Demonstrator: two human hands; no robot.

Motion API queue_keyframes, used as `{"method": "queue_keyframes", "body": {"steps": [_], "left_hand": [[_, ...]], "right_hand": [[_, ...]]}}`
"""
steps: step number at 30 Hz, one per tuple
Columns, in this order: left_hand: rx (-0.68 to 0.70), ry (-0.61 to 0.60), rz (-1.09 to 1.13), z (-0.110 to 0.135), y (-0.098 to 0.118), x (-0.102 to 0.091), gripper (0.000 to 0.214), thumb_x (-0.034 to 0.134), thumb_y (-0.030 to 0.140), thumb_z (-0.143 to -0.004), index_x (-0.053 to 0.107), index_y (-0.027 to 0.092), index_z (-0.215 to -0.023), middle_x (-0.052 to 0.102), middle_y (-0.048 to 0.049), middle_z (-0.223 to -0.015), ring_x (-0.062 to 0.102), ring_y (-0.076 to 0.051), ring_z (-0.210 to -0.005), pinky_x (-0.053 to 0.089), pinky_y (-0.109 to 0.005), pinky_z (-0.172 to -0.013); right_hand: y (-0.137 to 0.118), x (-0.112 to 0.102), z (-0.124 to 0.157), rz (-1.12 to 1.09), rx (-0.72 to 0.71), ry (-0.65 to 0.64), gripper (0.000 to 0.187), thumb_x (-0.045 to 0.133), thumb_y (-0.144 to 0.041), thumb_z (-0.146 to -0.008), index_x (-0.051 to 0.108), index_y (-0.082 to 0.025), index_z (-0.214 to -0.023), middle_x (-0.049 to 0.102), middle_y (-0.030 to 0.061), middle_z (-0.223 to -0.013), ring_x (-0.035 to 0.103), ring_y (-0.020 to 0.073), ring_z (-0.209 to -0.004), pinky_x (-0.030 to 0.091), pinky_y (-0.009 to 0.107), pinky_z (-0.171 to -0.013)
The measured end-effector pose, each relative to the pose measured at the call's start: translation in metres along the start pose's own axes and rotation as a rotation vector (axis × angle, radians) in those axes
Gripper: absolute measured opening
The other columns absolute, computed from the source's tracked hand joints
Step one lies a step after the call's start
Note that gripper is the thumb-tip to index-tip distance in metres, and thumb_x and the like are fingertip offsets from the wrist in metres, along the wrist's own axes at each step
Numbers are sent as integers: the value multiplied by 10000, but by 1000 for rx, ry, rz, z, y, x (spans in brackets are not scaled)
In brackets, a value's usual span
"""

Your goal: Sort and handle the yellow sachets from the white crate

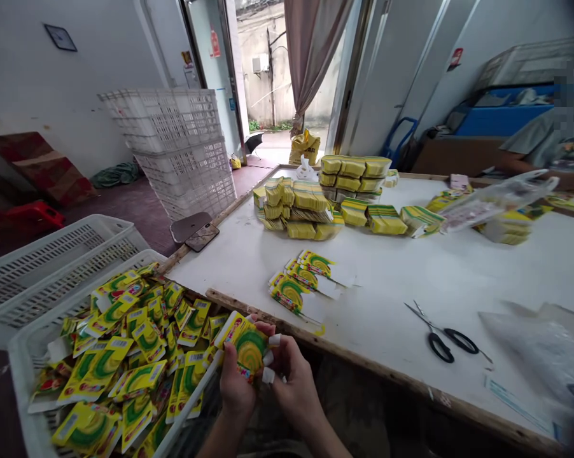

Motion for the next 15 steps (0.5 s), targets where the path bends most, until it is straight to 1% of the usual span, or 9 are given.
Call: {"method": "queue_keyframes", "body": {"steps": [1, 3, 5, 7, 9, 12, 13, 15], "left_hand": [[-8, 28, 29, 1, 1, -2, 625, 705, 707, -658, 678, 217, -1044, 694, -80, -939, 661, -281, -870, 566, -406, -802], [-18, 58, 72, 3, 3, -6, 585, 701, 710, -655, 680, 215, -967, 669, -56, -860, 641, -240, -789, 565, -380, -778], [-23, 58, 100, 2, 4, -7, 549, 656, 726, -681, 663, 213, -877, 604, -26, -755, 595, -194, -701, 559, -354, -761], [-26, 54, 103, -1, 2, -6, 531, 633, 735, -694, 627, 214, -797, 526, 0, -693, 541, -162, -644, 554, -332, -748], [-26, 68, 78, -5, -1, -6, 546, 680, 745, -648, 589, 213, -731, 490, 14, -676, 505, -143, -615, 550, -313, -740], [-42, 101, 12, -10, -10, -8, 604, 777, 759, -510, 562, 220, -679, 476, 30, -649, 494, -133, -596, 550, -294, -739], [-54, 108, -12, -9, -14, -9, 612, 774, 771, -500, 579, 226, -700, 497, 27, -661, 515, -140, -614, 553, -295, -746], [-93, 101, -56, -7, -20, -10, 664, 704, 838, -506, 631, 243, -791, 576, 0, -735, 590, -188, -713, 565, -326, -758]], "right_hand": [[3, 0, 2, -23, 18, -4, 359, 640, -188, -705, 508, -224, -1037, 584, -20, -808, 545, 156, -708, 447, 255, -635], [9, 3, 5, -114, 74, -40, 357, 670, -209, -701, 490, -221, -1009, 566, -28, -786, 520, 149, -702, 416, 251, -636], [13, 9, 6, -246, 143, -89, 379, 720, -231, -673, 479, -214, -966, 540, -36, -774, 492, 136, -699, 383, 242, -645], [14, 13, 7, -333, 193, -124, 434, 775, -243, -636, 472, -210, -945, 526, -37, -790, 483, 132, -718, 367, 241, -669], [13, 16, 6, -350, 215, -138, 493, 810, -242, -604, 475, -211, -965, 528, -26, -846, 498, 145, -768, 370, 250, -698], [10, 14, 4, -296, 215, -162, 507, 815, -244, -593, 481, -202, -971, 525, -12, -892, 485, 154, -792, 360, 252, -691], [9, 11, 2, -276, 212, -167, 502, 818, -251, -591, 480, -199, -958, 522, -16, -880, 468, 148, -771, 349, 247, -673], [9, 2, -1, -233, 202, -146, 497, 831, -272, -588, 473, -201, -925, 497, -39, -812, 417, 131, -710, 319, 235, -637]]}}
Point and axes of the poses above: each hand's wrist, its own z-axis away from the middle knuckle, its own x-axis out of the palm, y = z × x, the point moved 4 cm from there along -z, towards the middle knuckle
